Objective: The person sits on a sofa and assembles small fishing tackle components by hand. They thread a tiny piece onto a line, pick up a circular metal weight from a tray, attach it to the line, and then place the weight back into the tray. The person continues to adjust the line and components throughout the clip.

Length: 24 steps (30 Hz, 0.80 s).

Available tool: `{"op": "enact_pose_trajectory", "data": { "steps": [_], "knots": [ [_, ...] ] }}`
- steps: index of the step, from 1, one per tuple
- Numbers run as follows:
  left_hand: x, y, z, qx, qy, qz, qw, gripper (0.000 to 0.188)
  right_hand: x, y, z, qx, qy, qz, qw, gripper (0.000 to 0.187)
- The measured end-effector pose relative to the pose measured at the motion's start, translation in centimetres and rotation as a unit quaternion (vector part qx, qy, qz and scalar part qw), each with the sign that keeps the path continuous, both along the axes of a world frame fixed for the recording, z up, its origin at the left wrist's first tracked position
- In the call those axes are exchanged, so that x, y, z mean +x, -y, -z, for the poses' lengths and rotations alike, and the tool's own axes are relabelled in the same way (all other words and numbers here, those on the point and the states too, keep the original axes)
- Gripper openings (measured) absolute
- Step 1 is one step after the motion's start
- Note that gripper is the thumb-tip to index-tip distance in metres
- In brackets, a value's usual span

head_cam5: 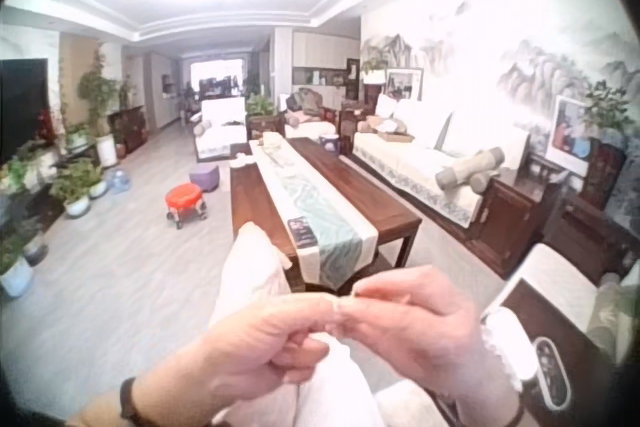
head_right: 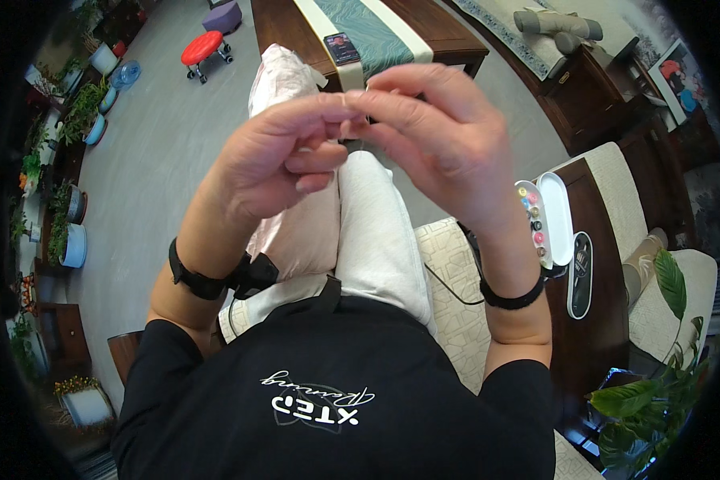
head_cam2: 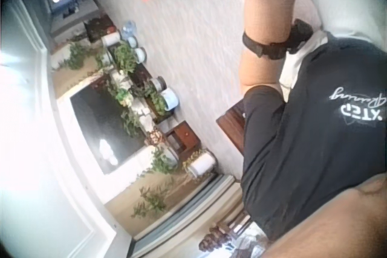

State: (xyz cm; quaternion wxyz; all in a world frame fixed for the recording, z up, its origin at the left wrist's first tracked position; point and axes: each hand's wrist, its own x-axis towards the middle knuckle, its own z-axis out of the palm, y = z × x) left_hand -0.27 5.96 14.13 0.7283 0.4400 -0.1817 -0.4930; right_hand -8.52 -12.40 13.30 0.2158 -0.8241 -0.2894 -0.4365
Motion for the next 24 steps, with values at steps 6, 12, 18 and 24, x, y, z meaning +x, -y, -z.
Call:
{"op": "enact_pose_trajectory", "data": {
  "steps": [6, 12, 18, 24],
  "knots": [
    [-0.6, 1.2, 1.4, 0.027, -0.028, -0.02, 0.999, 0.014, 0.1, -0.1, 1.7, 0.002, 0.036, 0.054, 0.998, 0.031],
    [-0.5, 1.4, 1.8, 0.028, -0.014, -0.03, 0.999, 0.016, 0.2, -0.4, 2.8, 0.13, -0.027, 0.015, 0.991, 0.022],
    [-0.5, 0.8, 2.1, 0.008, -0.006, -0.1, 0.995, 0.024, 0.2, 0.1, 2.5, 0.359, -0.134, 0.003, 0.924, 0.012],
    [0.2, 2.1, 3.3, 0.014, 0.009, 0.006, 1.0, 0.028, 0.7, 0.8, 1.1, 0.388, -0.171, -0.017, 0.906, 0.018]
  ]
}}
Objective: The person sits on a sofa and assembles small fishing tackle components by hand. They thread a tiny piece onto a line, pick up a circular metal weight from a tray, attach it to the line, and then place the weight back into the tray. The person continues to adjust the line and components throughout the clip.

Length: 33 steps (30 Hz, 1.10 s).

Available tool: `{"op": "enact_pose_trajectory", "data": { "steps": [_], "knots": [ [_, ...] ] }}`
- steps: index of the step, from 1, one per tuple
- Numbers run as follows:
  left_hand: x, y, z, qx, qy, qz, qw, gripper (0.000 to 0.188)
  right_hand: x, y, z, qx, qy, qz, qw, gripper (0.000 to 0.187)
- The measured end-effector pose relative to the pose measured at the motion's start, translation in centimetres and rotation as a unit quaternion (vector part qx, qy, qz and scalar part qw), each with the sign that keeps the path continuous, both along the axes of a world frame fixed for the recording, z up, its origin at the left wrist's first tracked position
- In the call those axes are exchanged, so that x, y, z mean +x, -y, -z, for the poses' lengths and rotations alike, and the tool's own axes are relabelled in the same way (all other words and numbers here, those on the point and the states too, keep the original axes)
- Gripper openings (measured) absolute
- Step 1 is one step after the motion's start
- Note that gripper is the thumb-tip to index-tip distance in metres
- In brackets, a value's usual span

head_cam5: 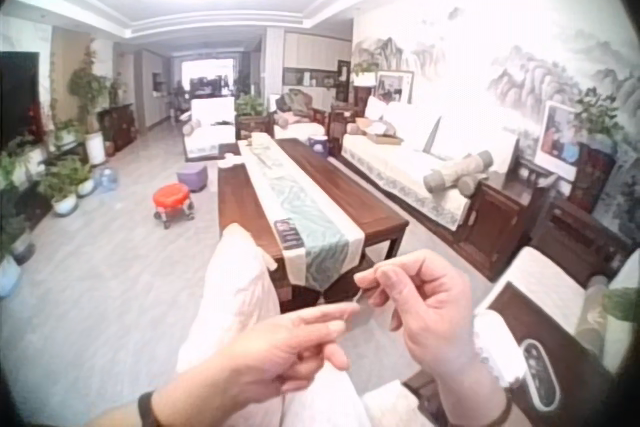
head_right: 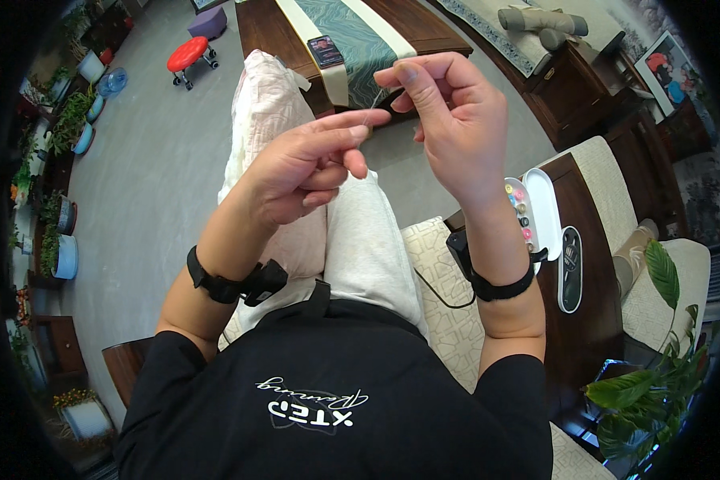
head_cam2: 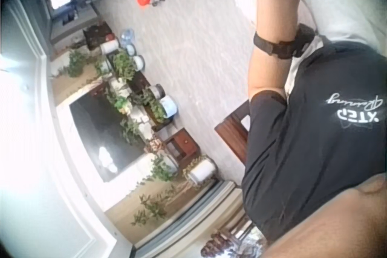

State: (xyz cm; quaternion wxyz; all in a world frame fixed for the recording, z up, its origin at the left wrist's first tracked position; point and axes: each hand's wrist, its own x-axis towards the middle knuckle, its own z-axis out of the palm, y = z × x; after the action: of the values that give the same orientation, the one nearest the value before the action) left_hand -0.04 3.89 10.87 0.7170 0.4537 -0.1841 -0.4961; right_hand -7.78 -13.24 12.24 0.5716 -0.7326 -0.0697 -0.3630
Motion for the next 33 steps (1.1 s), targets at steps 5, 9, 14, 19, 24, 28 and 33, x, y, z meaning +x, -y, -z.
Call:
{"op": "enact_pose_trajectory", "data": {
  "steps": [5, 9, 14, 19, 24, 28, 33],
  "knots": [
    [0.1, 1.0, 0.4, -0.017, 0.038, -0.012, 0.999, 0.023, 0.1, 0.9, -1.4, 0.011, 0.008, 0.006, 1.0, 0.02],
    [1.1, 0.4, 0.7, -0.012, 0.064, -0.037, 0.997, 0.021, 0.1, 3.4, -3.7, -0.022, 0.04, 0.031, 0.998, 0.022],
    [2.0, -0.2, 1.8, 0.01, 0.075, -0.032, 0.997, 0.021, 0.5, 6.8, -8.6, -0.035, 0.073, 0.067, 0.994, 0.02],
    [3.0, -1.4, 2.2, 0.024, 0.08, -0.023, 0.996, 0.02, -0.1, 8.3, -13.5, -0.011, 0.102, 0.114, 0.988, 0.019],
    [4.1, -2.5, 2.9, 0.063, 0.098, -0.042, 0.992, 0.019, -1.5, 12.7, -15.8, -0.081, 0.095, 0.189, 0.974, 0.016],
    [4.8, -4.1, 3.7, 0.113, 0.129, -0.056, 0.984, 0.019, -2.4, 19.3, -16.1, -0.028, 0.063, 0.24, 0.968, 0.027],
    [5.8, -6.4, 3.5, 0.114, 0.132, -0.028, 0.984, 0.017, -3.0, 26.7, -15.5, 0.01, 0.031, 0.306, 0.952, 0.024]
  ]
}}
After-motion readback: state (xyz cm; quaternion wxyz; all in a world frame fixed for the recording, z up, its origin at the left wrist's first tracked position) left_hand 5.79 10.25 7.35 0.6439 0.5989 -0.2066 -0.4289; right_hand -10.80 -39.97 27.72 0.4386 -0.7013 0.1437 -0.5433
